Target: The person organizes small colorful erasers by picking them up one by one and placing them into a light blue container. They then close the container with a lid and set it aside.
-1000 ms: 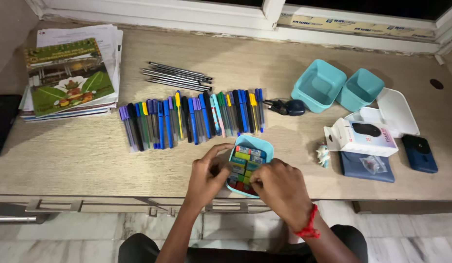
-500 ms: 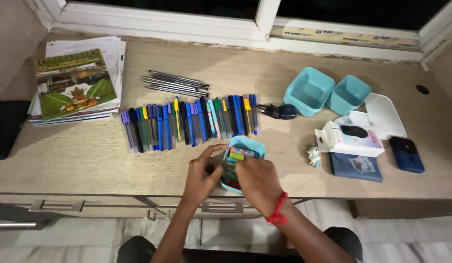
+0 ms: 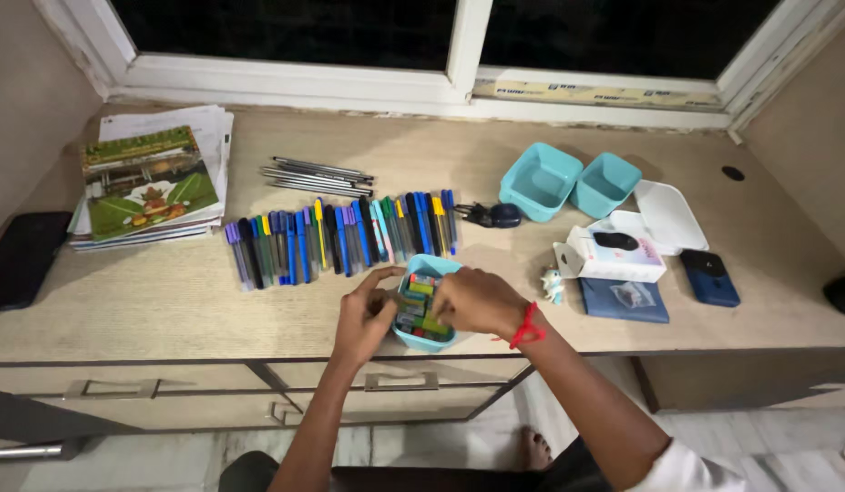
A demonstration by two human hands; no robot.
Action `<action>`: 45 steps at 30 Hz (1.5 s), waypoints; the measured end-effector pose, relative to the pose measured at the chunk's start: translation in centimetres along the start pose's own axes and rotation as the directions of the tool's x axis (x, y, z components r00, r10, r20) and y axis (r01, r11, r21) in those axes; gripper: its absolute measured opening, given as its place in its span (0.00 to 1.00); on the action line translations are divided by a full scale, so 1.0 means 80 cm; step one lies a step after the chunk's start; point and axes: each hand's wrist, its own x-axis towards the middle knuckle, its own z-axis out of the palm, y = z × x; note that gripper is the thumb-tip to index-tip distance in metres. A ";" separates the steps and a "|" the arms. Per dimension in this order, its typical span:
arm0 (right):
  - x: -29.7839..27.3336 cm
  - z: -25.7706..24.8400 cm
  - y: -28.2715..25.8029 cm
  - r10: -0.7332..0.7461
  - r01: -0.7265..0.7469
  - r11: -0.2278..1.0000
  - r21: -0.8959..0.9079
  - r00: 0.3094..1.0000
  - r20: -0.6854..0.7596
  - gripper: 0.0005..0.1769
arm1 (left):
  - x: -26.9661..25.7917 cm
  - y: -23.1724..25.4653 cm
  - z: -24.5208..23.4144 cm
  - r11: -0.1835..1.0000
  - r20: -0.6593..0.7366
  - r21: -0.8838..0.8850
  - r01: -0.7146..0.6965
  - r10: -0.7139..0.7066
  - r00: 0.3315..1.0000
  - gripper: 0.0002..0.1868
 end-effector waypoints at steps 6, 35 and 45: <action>0.006 0.011 -0.012 -0.043 0.035 0.998 -0.055 0.988 -0.147 0.05 | 0.001 0.002 -0.001 1.000 0.007 0.000 0.018 -0.018 1.000 0.22; 0.026 0.006 -0.002 -0.176 0.176 0.949 -0.261 0.984 0.021 0.13 | 0.003 -0.004 0.001 1.000 0.007 0.008 0.008 -0.008 1.000 0.23; 0.028 -0.016 0.001 -0.217 0.206 0.958 -0.201 0.976 -0.032 0.12 | 0.002 -0.008 0.002 0.999 0.013 -0.054 0.000 0.001 1.000 0.23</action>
